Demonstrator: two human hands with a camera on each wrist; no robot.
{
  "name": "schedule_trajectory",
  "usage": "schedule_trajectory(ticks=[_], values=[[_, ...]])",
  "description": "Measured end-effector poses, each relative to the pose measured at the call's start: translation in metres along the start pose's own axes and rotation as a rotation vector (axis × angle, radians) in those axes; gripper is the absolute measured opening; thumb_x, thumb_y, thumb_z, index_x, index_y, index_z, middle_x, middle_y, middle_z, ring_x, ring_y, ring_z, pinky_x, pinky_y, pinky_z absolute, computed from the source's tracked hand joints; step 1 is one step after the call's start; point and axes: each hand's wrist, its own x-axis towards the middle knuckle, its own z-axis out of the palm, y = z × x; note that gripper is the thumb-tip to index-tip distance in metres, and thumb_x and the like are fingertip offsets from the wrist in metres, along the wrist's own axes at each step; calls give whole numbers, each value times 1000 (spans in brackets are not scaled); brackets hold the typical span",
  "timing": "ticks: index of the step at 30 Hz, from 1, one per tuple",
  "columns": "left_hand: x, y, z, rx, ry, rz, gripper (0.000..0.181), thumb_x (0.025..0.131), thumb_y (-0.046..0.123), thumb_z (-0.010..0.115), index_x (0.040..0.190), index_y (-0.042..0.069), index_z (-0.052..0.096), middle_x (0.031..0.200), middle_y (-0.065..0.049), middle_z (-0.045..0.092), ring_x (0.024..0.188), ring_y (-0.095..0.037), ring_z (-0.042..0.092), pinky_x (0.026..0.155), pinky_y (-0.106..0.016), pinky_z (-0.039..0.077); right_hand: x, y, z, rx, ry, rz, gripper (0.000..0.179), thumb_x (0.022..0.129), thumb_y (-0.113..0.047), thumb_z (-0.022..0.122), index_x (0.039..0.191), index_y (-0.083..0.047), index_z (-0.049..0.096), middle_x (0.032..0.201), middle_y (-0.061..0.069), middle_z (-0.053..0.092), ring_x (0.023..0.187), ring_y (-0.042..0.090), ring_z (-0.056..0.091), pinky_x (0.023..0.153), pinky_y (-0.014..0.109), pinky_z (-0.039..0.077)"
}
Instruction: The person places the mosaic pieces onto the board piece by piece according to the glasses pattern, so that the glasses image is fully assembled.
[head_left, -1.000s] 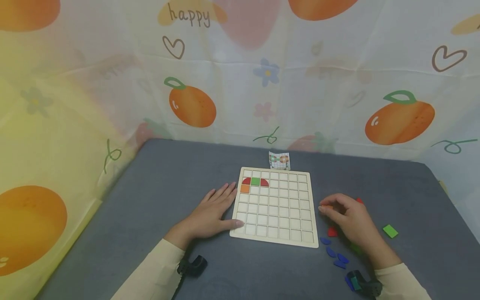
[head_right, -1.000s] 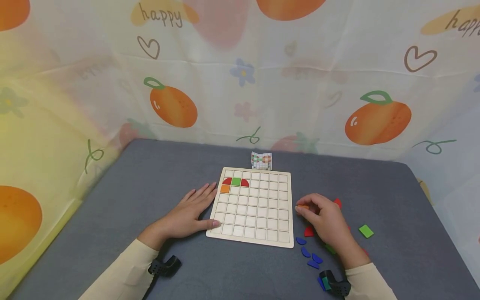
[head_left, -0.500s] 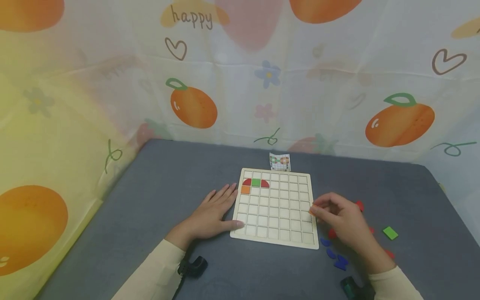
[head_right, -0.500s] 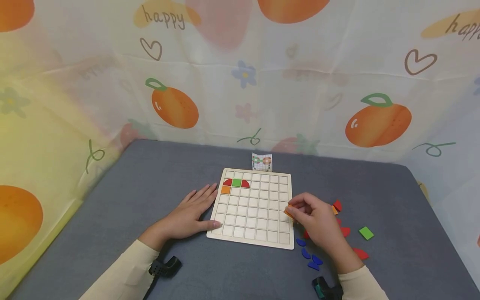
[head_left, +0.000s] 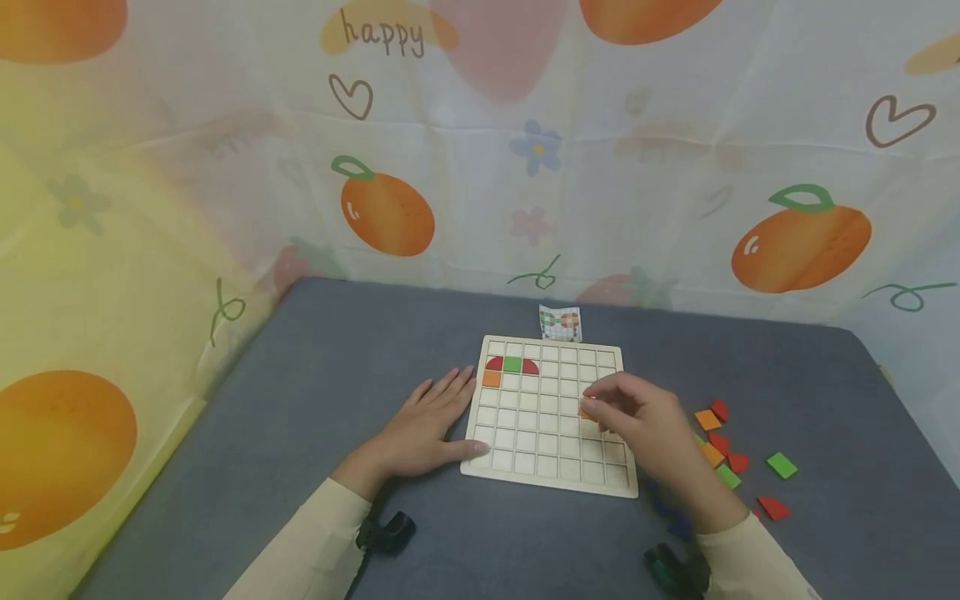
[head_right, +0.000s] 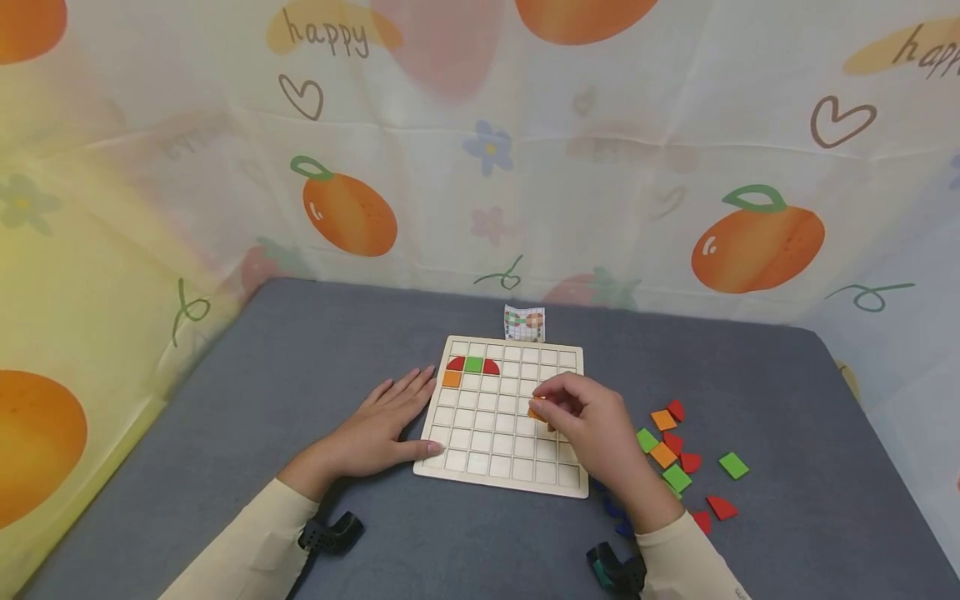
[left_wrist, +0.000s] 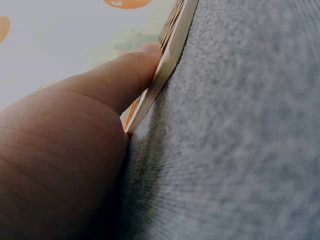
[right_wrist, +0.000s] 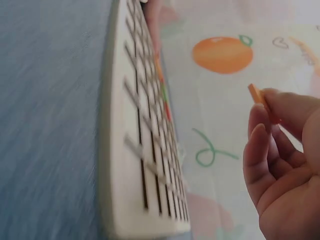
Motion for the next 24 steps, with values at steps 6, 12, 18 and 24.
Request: schedule_trajectory(ticks=[6,12,18,24], values=[[0,-1,0,3,3,1,107,100,76,59,174,10,18,181,-2,7,166,-22,-1,130,-55,0,18,-6,13,37,18,6,19,101,-25,83,113,-12,76,89,7,73,76,27,70,68,36,58],[-1,-2,1,-1,4,-1,107,100,78,57,174,11,18,181,0,7,166,-21,-1,130,-54,0,33,-7,27,67,13,42,19,105,-20,78,120,-7,78,95,12,76,82,32,72,74,46,60],[-1,1,-1,-2,-4,-11,107,100,77,57,174,10,19,181,0,7,165,-20,-2,130,-54,-1,46,-9,39,80,-20,80,18,107,-14,75,123,-7,78,98,9,74,87,31,73,82,48,60],[0,0,-2,-5,-9,-9,106,101,76,58,174,11,19,181,1,6,165,-20,-2,130,-54,-1,58,-6,50,73,11,118,10,105,-15,78,112,-8,76,95,5,72,87,28,72,79,41,56]])
